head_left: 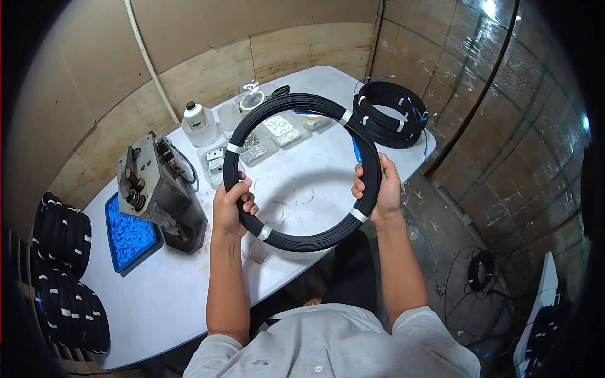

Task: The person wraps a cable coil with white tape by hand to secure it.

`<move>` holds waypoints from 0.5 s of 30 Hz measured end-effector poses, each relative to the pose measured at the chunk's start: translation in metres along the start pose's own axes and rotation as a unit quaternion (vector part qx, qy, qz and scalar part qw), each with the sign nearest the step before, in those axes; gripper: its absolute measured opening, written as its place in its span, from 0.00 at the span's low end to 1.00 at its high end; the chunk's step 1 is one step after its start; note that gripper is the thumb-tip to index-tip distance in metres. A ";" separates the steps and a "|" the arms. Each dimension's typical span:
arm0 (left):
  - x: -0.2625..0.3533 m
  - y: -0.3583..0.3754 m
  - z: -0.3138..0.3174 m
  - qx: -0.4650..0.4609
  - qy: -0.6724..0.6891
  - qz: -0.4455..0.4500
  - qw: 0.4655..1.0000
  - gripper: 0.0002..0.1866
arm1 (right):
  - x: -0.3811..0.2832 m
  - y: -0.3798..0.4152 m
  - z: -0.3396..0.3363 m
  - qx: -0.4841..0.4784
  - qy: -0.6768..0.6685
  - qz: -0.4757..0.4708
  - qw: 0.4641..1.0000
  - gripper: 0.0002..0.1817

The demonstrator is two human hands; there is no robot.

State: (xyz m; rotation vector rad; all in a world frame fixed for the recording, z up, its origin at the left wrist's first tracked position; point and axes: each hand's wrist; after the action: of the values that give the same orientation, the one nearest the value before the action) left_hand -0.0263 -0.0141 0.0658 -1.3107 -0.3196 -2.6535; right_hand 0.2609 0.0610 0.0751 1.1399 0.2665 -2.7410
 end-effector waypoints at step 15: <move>0.063 -0.005 0.013 -0.106 -0.123 0.014 0.987 0.18 | -0.007 0.009 -0.009 -0.140 0.076 0.006 0.987 0.27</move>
State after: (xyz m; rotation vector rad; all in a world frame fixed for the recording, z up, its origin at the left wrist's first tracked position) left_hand -0.0560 -0.0088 0.1233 -1.6977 -0.0464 -2.5614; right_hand 0.2738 0.0545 0.0725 1.2625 0.6382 -2.5051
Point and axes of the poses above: each hand's wrist, its own y-axis away from the middle knuckle, its own z-axis out of the palm, x = y × z, and after that the axes turned 2 degrees about -z, right-handed
